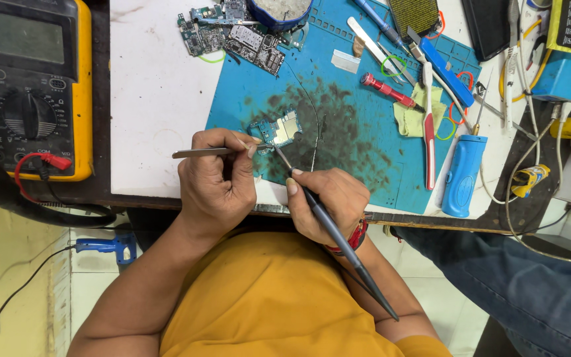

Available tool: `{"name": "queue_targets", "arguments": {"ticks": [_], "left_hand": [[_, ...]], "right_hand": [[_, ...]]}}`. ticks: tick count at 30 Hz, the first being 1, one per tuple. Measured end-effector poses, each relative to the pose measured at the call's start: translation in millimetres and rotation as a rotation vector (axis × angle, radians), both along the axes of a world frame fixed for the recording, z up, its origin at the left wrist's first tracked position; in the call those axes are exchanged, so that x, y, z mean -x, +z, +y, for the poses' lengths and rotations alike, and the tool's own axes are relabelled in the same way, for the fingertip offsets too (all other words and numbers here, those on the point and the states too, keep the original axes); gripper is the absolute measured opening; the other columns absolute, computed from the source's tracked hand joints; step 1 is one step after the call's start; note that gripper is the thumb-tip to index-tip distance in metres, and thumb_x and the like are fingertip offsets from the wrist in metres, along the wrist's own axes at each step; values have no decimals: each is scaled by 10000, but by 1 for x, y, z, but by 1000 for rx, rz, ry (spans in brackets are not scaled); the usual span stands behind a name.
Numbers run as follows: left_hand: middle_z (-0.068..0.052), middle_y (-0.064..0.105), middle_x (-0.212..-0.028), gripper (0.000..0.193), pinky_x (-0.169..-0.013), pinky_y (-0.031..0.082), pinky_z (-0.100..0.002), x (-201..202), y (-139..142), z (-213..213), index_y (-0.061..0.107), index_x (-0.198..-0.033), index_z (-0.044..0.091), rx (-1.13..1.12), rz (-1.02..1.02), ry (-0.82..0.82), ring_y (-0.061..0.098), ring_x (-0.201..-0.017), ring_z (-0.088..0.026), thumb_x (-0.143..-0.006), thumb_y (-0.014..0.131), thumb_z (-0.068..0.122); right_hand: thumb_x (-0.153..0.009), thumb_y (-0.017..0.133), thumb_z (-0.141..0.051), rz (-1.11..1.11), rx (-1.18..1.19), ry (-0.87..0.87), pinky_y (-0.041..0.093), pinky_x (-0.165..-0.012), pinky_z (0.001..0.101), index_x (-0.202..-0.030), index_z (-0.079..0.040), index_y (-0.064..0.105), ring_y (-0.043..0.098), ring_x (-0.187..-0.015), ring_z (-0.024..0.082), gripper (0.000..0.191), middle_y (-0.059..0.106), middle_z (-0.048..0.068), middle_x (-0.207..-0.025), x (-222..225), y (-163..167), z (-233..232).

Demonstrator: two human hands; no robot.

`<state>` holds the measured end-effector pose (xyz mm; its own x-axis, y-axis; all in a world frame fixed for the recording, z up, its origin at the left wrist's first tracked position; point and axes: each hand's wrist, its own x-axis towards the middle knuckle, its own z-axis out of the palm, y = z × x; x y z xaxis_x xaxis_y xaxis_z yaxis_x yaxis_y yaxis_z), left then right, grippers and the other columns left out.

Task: The person solders a small circuit board on a workbench, holding the board with a metal tool in one hand while applying a soldering iron and solder wire to its contacts. They reposition the board and continue soldering different points, with other phone boards and repair tools spread on the mat.

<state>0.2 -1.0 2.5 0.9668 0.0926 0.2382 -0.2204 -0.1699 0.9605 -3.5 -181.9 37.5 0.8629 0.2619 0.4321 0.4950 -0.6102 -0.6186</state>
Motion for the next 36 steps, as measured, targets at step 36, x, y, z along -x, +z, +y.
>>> {"name": "queue_targets", "arguments": {"ticks": [36], "left_hand": [[-132, 718, -1036, 185, -639, 545, -214, -1, -1, 0, 465, -1139, 12, -15, -18, -7, 661, -740, -84, -1063, 627, -32]], "right_hand": [[-850, 771, 3, -4, -12, -22, 496, -577, 327, -939, -12, 678, 656, -605, 236, 130, 689, 104, -752, 2, -2, -1]]}}
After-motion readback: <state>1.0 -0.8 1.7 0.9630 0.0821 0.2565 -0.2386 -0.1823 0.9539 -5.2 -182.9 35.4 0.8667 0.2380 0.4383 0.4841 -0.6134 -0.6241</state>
